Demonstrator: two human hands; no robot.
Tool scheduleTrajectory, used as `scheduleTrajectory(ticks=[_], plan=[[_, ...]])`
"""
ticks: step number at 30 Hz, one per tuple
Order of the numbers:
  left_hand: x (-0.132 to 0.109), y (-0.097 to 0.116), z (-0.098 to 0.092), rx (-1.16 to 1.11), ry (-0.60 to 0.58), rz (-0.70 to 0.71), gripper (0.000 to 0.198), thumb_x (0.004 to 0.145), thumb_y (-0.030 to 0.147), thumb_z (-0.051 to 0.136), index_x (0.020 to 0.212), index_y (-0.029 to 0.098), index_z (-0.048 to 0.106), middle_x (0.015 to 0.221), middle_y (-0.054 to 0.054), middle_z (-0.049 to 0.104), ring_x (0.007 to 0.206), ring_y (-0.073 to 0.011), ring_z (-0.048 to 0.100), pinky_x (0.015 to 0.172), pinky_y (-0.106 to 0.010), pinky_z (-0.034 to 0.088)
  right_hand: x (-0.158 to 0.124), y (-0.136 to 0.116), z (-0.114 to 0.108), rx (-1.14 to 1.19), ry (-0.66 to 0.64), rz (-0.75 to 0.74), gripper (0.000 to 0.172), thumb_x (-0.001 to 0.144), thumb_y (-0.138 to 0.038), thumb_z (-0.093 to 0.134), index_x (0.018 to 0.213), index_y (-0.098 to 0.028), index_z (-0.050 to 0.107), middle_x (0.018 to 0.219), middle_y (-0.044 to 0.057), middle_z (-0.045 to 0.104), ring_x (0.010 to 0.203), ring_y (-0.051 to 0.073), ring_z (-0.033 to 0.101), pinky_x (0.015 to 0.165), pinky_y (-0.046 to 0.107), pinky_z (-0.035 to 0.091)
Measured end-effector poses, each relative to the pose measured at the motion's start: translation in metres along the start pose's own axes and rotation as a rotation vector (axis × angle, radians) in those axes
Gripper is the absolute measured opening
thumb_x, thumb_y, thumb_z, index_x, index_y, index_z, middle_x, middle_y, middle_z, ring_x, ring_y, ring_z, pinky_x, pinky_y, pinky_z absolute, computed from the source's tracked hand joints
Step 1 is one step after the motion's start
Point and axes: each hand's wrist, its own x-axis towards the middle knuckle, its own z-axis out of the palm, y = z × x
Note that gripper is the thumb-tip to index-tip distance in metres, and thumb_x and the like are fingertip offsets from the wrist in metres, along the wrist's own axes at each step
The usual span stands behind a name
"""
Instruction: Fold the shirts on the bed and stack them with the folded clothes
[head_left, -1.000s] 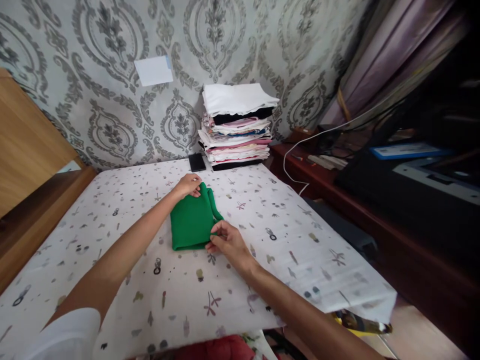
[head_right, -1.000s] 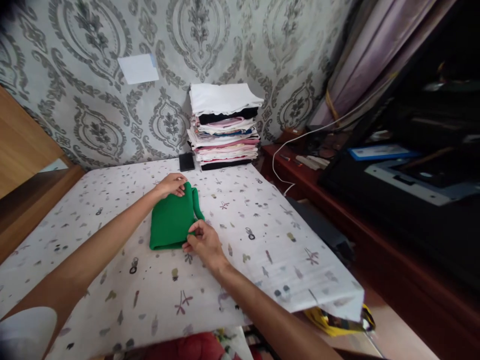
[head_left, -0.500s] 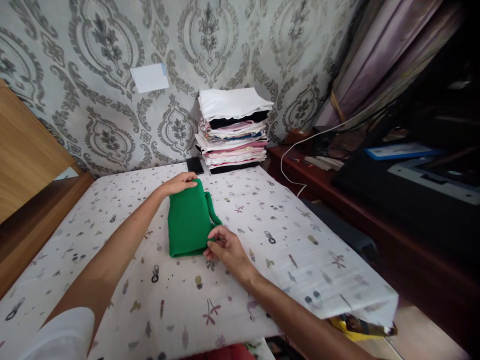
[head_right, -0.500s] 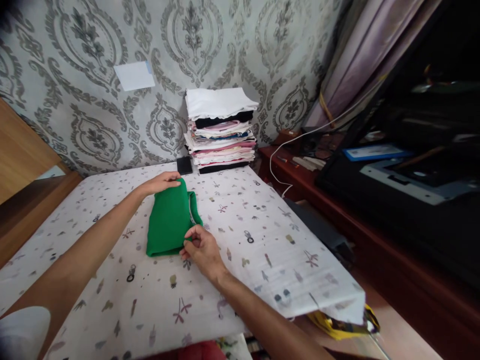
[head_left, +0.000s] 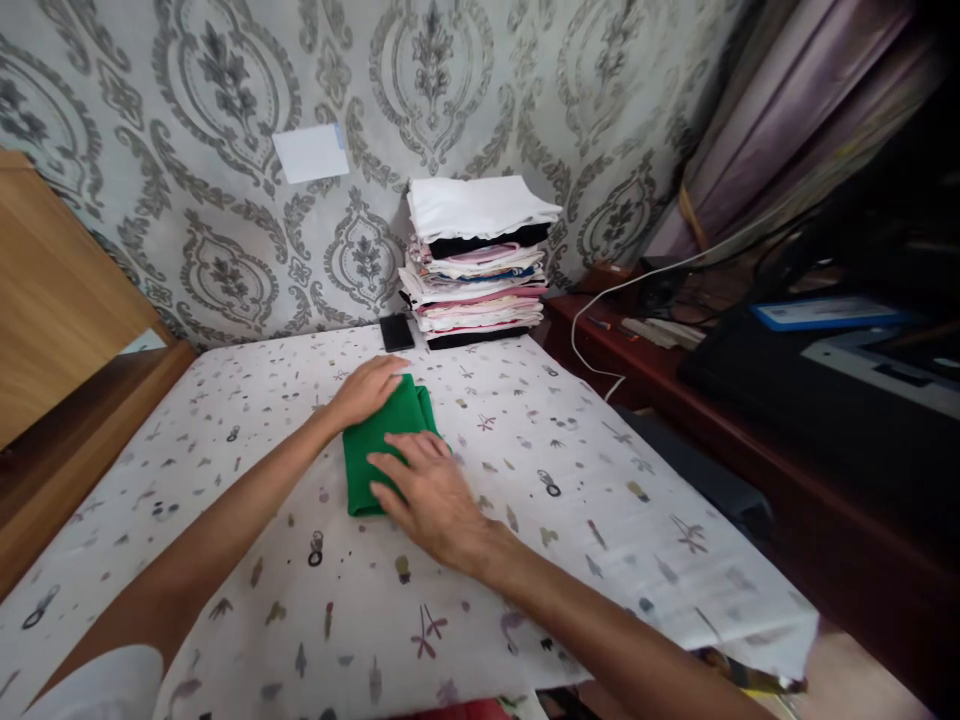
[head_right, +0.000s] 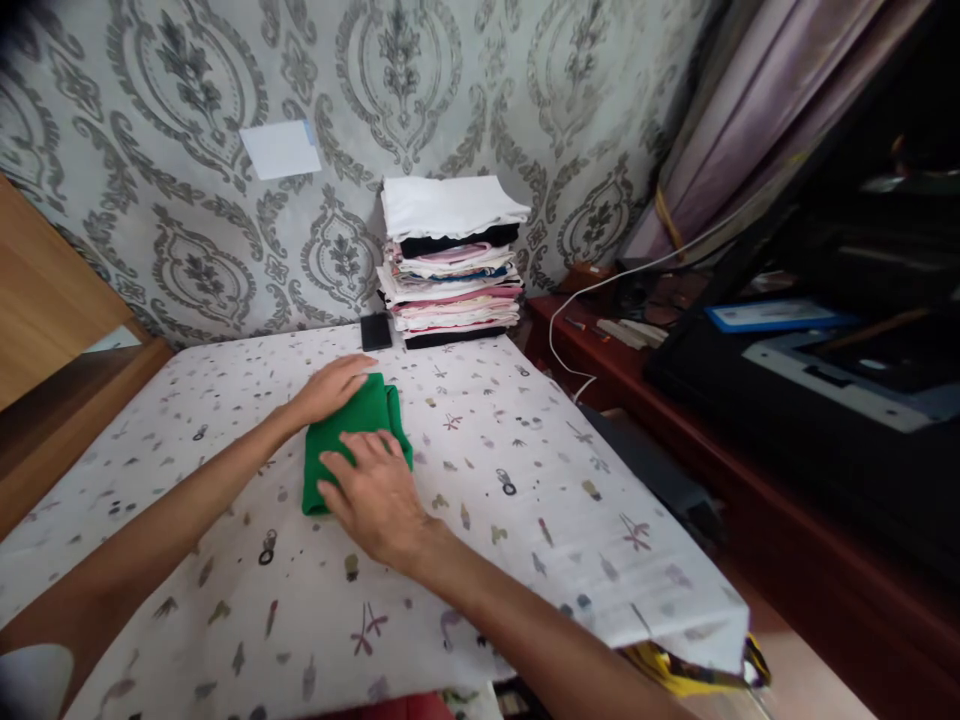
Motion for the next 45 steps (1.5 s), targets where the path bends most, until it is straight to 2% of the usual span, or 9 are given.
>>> scheduleTrajectory(ticks=[4,7,14,20,23,28,34,40,45], plan=[[-0.012,0.005,0.014,0.038,-0.293,0.056,0.055,0.102,0.051,0.025,0.151,0.029,0.037,0.162,-0.003,0.030,0.151,-0.0221,0.019,0.123,-0.047,0.013,0.000,0.002,0.028,-0.075,-0.247,-0.039,0.055,0.095,-0.061,0.045,0.143,-0.034,0.051,0.156,0.012,0.040,0.147,0.038,0.026,0.112,0.071,0.017],[-0.006,-0.003,0.026,0.031,-0.339,-0.032,0.059,0.102,0.054,0.021,0.156,0.030,0.026,0.164,-0.002,0.022,0.153,-0.0225,0.013,0.122,-0.052,0.008,-0.008,0.012,0.039,-0.067,-0.337,-0.062,0.062,0.094,-0.066,0.043,0.150,-0.039,0.040,0.160,0.010,0.032,0.150,0.039,0.017,0.113,0.072,0.012],[0.026,-0.035,0.037,-0.043,-0.275,-0.216,0.055,0.100,0.052,0.030,0.150,0.032,0.038,0.162,-0.005,0.029,0.152,-0.0263,0.015,0.119,-0.058,0.010,-0.009,0.014,0.041,0.013,-0.340,-0.038,0.063,0.091,-0.064,0.050,0.149,-0.039,0.041,0.162,0.007,0.028,0.150,0.040,0.014,0.115,0.071,0.007],[0.036,-0.042,0.021,-0.012,0.004,-0.431,0.054,0.103,0.037,0.022,0.147,0.012,0.039,0.157,-0.019,0.037,0.150,-0.0300,0.022,0.119,-0.058,0.010,-0.008,0.008,0.033,0.020,-0.355,-0.032,0.062,0.092,-0.058,0.055,0.149,-0.035,0.043,0.160,0.010,0.032,0.151,0.038,0.014,0.115,0.071,0.005],[0.004,-0.024,0.008,-0.029,0.082,-0.424,0.054,0.104,0.037,0.017,0.148,0.013,0.036,0.157,-0.017,0.036,0.149,-0.0265,0.025,0.120,-0.051,0.014,-0.005,0.009,0.024,0.098,-0.207,0.000,0.049,0.099,-0.048,0.044,0.143,-0.028,0.052,0.151,0.012,0.047,0.147,0.033,0.029,0.118,0.066,0.010],[-0.073,0.045,0.021,-0.082,-0.100,-0.143,0.063,0.100,0.059,0.025,0.151,0.023,0.034,0.163,-0.010,0.026,0.152,-0.0269,0.017,0.122,-0.053,0.012,0.008,0.042,0.016,0.285,0.178,0.207,0.039,0.099,-0.032,0.037,0.124,-0.019,0.063,0.128,0.014,0.064,0.123,0.026,0.055,0.109,0.048,0.039],[-0.078,0.075,0.027,-0.245,-0.066,-0.254,0.060,0.102,0.054,0.020,0.149,0.021,0.038,0.162,-0.010,0.029,0.151,-0.0226,0.020,0.124,-0.050,0.015,0.030,0.087,0.024,0.339,-0.008,0.469,0.022,0.086,-0.036,0.054,0.081,-0.019,0.067,0.083,0.007,0.067,0.078,0.021,0.061,0.076,0.036,0.049],[-0.084,0.070,0.006,-0.293,-0.027,-0.256,0.054,0.103,0.049,0.021,0.147,0.025,0.040,0.161,-0.005,0.032,0.151,-0.0200,0.022,0.125,-0.047,0.015,0.044,0.087,0.027,0.390,-0.105,0.541,0.007,0.073,-0.025,0.059,0.071,-0.020,0.064,0.066,0.000,0.062,0.065,0.016,0.056,0.062,0.027,0.041],[-0.103,0.085,0.018,-0.131,-0.137,-0.153,0.062,0.100,0.058,0.025,0.154,0.027,0.031,0.163,-0.005,0.024,0.152,-0.0233,0.019,0.126,-0.047,0.010,0.047,0.092,0.021,0.422,-0.043,0.506,0.009,0.073,-0.026,0.056,0.070,-0.020,0.062,0.067,0.000,0.061,0.063,0.015,0.054,0.061,0.027,0.040]])
